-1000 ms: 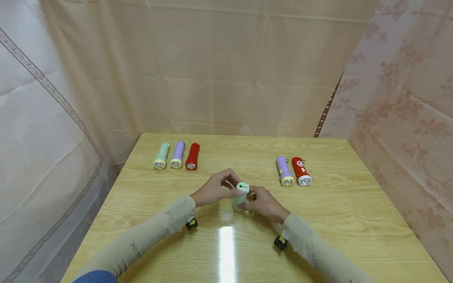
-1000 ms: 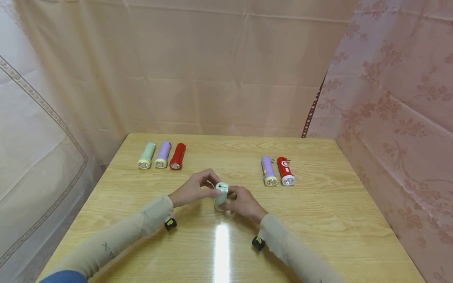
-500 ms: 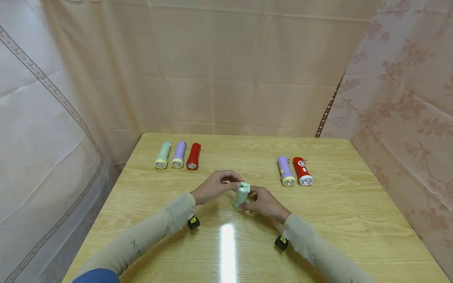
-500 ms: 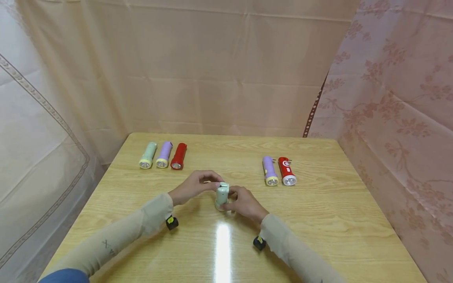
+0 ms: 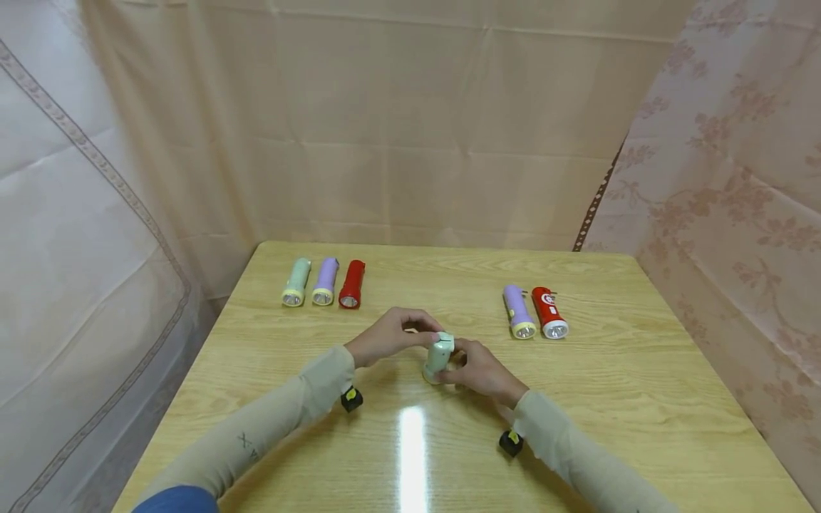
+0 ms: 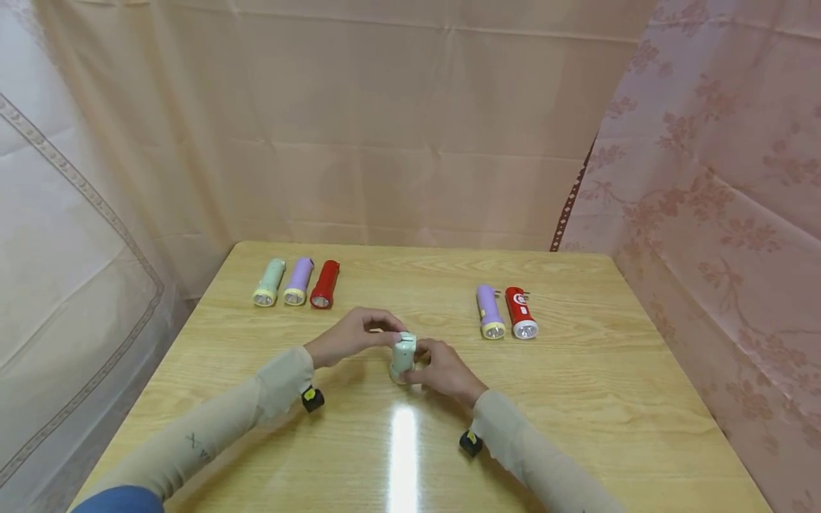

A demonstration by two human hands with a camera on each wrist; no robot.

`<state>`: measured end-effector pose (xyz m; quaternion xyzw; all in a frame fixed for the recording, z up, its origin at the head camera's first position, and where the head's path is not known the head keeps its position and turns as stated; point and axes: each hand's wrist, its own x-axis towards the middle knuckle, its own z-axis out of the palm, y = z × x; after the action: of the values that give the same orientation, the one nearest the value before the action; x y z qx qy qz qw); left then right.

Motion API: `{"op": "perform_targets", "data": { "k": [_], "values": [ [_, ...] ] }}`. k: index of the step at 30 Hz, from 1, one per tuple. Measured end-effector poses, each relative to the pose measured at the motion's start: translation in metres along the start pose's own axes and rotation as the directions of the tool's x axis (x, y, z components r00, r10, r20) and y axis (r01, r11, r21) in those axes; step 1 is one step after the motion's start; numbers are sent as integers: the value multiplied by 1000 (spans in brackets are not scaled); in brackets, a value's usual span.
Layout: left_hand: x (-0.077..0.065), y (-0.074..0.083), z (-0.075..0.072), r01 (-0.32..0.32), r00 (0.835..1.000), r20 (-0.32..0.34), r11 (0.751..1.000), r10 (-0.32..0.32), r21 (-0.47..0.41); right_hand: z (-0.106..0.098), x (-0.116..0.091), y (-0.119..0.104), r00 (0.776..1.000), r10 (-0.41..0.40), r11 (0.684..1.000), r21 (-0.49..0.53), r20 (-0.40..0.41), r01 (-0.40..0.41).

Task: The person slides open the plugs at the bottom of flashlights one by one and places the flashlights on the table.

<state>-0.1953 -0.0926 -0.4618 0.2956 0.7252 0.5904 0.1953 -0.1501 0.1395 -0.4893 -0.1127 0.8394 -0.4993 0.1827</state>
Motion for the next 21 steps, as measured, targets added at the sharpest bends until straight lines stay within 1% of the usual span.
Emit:
{"op": "perform_targets", "data": {
  "k": [6, 14, 21],
  "values": [
    [0, 5, 0, 19, 1000, -9, 1000, -19, 4, 0, 1, 0, 1000, 0, 1000, -4, -2, 0],
    [1, 3, 5, 48, 999, -7, 996, -49, -80, 0, 0, 1, 1000, 20, 1000, -9, -17, -21],
    [2, 4, 6, 60, 998, -26, 995, -63, -75, 1, 1, 5, 1000, 1, 1000, -15, -23, -2]
  ]
}}
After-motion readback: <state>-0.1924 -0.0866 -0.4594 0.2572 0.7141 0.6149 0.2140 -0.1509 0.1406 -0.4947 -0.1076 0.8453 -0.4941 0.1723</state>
